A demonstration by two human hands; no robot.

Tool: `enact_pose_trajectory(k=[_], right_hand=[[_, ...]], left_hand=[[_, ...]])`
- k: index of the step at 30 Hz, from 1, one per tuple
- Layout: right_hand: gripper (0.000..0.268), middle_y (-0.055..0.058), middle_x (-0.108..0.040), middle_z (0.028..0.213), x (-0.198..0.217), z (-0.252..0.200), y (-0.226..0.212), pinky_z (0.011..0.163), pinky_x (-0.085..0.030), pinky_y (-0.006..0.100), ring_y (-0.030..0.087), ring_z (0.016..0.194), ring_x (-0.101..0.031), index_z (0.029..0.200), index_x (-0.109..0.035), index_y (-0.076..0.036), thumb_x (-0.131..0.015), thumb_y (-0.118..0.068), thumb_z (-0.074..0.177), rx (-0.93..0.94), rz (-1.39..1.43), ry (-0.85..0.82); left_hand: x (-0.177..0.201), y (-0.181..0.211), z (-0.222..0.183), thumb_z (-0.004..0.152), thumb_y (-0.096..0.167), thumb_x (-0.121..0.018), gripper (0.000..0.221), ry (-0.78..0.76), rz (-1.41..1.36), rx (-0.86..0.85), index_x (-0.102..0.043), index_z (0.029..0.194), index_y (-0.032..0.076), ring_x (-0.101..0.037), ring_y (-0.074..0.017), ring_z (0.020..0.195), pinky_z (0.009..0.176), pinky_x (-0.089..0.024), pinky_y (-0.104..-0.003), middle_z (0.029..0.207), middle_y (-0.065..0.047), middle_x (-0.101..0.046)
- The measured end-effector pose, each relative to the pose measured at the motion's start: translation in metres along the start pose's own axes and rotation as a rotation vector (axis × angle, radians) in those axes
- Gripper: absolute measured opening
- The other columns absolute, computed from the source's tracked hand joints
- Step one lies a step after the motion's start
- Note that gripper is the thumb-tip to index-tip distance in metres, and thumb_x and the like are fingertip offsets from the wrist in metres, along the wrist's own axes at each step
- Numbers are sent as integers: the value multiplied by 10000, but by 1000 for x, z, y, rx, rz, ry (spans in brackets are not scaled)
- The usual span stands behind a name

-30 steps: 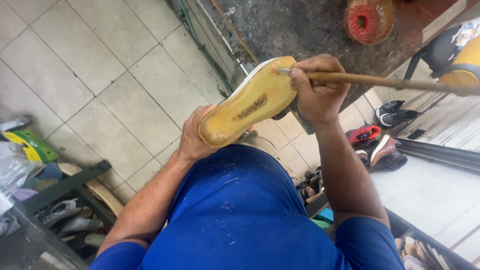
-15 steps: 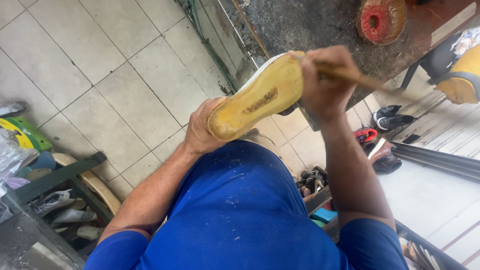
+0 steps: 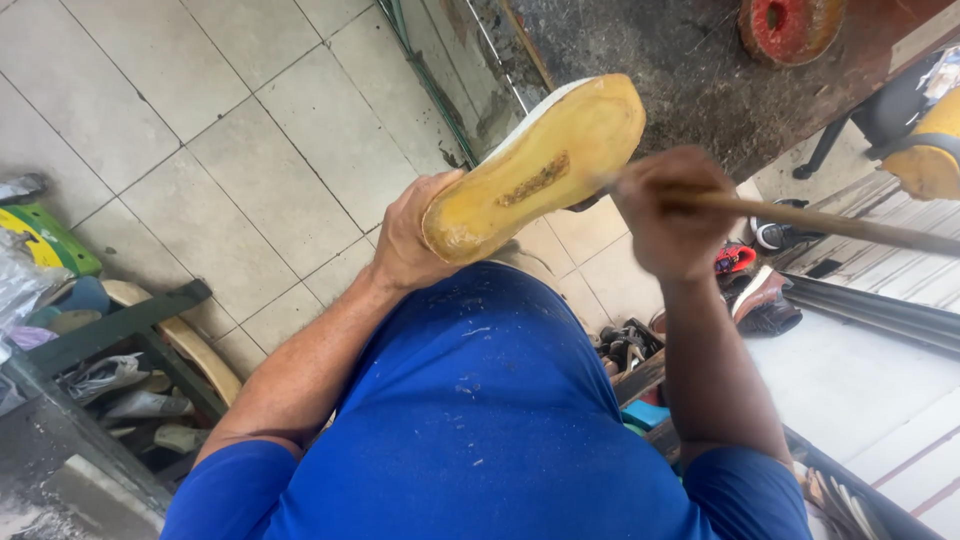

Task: Applying a red liquid substance to the bottom of a shoe sole using a handheld brush at a repair bench.

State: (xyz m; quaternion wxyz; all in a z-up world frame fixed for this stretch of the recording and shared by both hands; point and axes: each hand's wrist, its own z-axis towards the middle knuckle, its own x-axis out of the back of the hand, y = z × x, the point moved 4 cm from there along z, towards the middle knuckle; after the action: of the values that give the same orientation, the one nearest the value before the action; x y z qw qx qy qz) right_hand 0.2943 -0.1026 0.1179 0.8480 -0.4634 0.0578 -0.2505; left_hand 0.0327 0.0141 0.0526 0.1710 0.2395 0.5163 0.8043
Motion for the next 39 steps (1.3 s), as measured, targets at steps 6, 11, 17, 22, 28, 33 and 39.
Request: enact_pose_trajectory(k=[6,11,17,22,28,33,39], right_hand=[[185,221,-719,795,-7,10,-16,655,-545,341,303,668,-702,756,-674,1,-812,40,873,-35,-113,-76],[156,139,-692,917,108,75,15,588,-526,316,198,719,-639,1015,-673,-2,-680,149,1051,148,-221,79],[231,206,-694,926,156,108,76,689,-704,309,286,832,-791,1021,-621,36,-680,224,900,-244,-498,141],[205,40,-681,877,151,109,90,565,-519,218,80,670,-580,965,-697,-88,-843,50,924,-393,-701,144],[176,59,-666,861,156,115,94,657,-615,267,139,760,-702,996,-644,-76,-794,15,1006,-511,-606,48],[195,-3,-565,840,148,120,92,653,-511,293,113,743,-548,944,-567,-134,-737,-56,995,-649,-696,102],[183,-21,-570,866,147,124,103,618,-497,272,88,714,-532,1035,-533,-136,-711,-175,1056,-715,-690,178]], left_hand=[[-2,-3,-2,683,317,-971,761,-5,3,-21,-634,1304,35,-719,-393,930,829,-574,-488,1068,-181,-689],[-2,-7,-12,742,284,-947,789,-94,156,7,-545,1375,38,-681,-263,996,831,-572,-382,1193,-140,-681],[0,-20,-16,721,295,-934,844,-102,130,9,-529,1406,14,-675,-295,1075,924,-556,-410,1230,-174,-661],[1,-22,-20,706,259,-946,860,-107,148,11,-512,1414,33,-677,-246,1012,863,-567,-363,1190,-150,-660],[-4,-30,-28,668,268,-978,917,-84,129,56,-510,1425,46,-696,-252,1088,930,-561,-368,1254,-148,-664],[-1,-18,-26,642,333,-980,1003,-152,117,113,-446,1451,74,-675,-237,1164,965,-561,-358,1316,-119,-638],[-7,3,-17,544,576,-905,1261,-467,-274,512,-244,1537,167,-585,-243,1193,1022,-497,-431,1318,-107,-519]])
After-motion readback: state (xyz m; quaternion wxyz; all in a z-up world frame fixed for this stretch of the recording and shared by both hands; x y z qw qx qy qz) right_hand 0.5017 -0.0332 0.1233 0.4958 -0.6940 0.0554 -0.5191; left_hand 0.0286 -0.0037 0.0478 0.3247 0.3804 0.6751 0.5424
